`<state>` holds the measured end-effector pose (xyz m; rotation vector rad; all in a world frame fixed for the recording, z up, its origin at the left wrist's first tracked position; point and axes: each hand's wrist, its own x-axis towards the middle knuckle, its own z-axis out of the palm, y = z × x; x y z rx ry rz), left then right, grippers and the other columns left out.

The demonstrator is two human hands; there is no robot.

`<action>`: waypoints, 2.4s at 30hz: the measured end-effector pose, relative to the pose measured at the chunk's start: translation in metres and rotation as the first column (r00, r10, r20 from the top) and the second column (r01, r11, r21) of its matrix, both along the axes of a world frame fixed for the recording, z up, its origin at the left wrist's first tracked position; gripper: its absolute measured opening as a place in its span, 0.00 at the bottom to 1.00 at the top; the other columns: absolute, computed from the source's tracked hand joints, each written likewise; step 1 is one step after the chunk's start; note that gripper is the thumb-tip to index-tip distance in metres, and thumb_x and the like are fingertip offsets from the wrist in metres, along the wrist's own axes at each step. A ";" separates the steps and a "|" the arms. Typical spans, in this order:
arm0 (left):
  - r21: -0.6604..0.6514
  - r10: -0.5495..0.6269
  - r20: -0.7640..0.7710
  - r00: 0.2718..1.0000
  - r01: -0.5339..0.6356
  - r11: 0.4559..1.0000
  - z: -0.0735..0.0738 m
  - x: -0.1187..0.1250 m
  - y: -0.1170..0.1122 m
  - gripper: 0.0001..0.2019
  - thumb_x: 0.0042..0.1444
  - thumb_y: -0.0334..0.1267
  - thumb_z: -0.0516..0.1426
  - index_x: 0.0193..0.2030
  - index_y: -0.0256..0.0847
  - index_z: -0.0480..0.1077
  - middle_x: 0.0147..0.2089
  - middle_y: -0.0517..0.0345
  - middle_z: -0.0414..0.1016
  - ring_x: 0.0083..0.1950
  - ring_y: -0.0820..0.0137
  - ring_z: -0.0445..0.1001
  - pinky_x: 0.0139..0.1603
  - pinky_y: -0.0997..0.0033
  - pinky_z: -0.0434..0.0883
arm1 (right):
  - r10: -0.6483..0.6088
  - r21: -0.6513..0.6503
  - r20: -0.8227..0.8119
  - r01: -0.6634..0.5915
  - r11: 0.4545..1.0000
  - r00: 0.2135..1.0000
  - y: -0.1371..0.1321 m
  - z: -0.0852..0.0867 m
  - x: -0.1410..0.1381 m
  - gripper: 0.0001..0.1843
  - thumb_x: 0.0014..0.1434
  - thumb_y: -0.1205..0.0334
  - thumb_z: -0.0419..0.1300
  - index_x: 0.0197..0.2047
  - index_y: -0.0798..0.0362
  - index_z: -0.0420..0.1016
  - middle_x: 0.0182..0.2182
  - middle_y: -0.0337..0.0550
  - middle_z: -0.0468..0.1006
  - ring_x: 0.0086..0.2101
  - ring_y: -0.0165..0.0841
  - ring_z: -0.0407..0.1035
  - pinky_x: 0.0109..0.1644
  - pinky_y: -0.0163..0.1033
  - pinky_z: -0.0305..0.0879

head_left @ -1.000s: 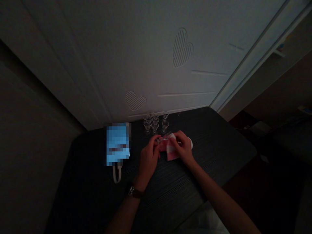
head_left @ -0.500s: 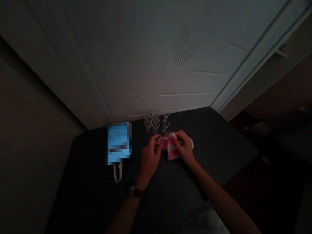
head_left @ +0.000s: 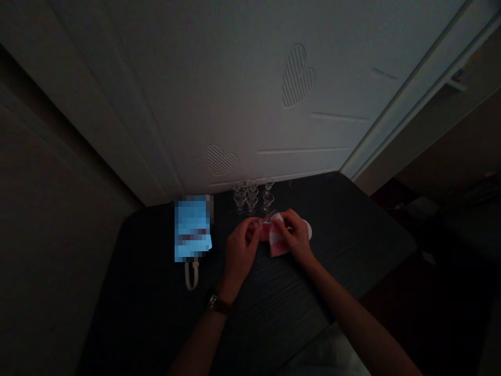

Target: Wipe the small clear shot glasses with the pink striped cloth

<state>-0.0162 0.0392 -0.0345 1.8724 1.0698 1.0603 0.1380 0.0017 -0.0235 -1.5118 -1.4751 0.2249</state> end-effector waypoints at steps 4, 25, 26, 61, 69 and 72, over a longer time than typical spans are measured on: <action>0.011 0.027 0.006 1.000 -0.027 1.000 0.000 0.002 0.000 0.16 0.57 0.40 0.52 0.53 0.43 0.62 0.35 0.59 0.71 0.29 0.73 0.71 0.30 0.75 0.67 | 0.007 -0.007 0.000 -0.007 1.000 1.000 0.000 0.000 0.000 0.08 0.60 0.59 0.54 0.35 0.51 0.72 0.28 0.39 0.70 0.29 0.30 0.64 0.32 0.35 0.59; -0.056 -0.023 -0.025 0.999 0.021 0.998 -0.002 -0.001 0.002 0.13 0.59 0.43 0.50 0.47 0.41 0.67 0.32 0.59 0.74 0.28 0.72 0.71 0.27 0.76 0.65 | 0.049 -0.025 -0.061 -0.051 0.998 0.997 0.001 -0.001 0.003 0.10 0.60 0.58 0.54 0.40 0.50 0.75 0.29 0.38 0.69 0.29 0.29 0.65 0.29 0.33 0.58; -0.061 -0.023 -0.036 0.999 0.021 0.998 -0.002 -0.001 0.002 0.13 0.59 0.44 0.50 0.45 0.40 0.67 0.31 0.59 0.74 0.28 0.71 0.71 0.27 0.75 0.65 | 0.044 -0.026 -0.064 -0.046 0.999 0.997 0.001 -0.001 0.003 0.10 0.60 0.58 0.54 0.39 0.50 0.75 0.29 0.38 0.69 0.29 0.29 0.65 0.29 0.33 0.59; -0.078 -0.058 -0.002 0.998 0.058 0.995 -0.003 0.001 0.001 0.15 0.60 0.41 0.49 0.52 0.43 0.63 0.32 0.59 0.72 0.28 0.73 0.71 0.29 0.75 0.66 | 0.048 -0.010 -0.020 -0.048 0.999 0.999 0.000 -0.001 0.000 0.07 0.59 0.61 0.55 0.36 0.51 0.74 0.27 0.37 0.67 0.27 0.28 0.63 0.29 0.33 0.57; -0.052 -0.066 -0.003 0.998 0.066 0.997 -0.001 0.001 0.001 0.12 0.59 0.38 0.50 0.49 0.44 0.63 0.30 0.61 0.72 0.27 0.73 0.71 0.29 0.76 0.66 | 0.026 -0.035 -0.010 -0.027 0.999 1.000 0.001 0.000 0.001 0.08 0.59 0.60 0.55 0.36 0.50 0.74 0.27 0.38 0.66 0.28 0.29 0.63 0.28 0.33 0.57; -0.056 -0.074 -0.008 0.997 0.073 0.996 -0.001 0.001 0.001 0.12 0.59 0.39 0.50 0.49 0.44 0.64 0.27 0.63 0.70 0.26 0.73 0.71 0.27 0.77 0.65 | 0.017 -0.036 -0.022 -0.018 0.999 1.000 0.000 0.000 0.001 0.09 0.60 0.58 0.54 0.37 0.50 0.74 0.27 0.38 0.67 0.28 0.30 0.64 0.28 0.33 0.58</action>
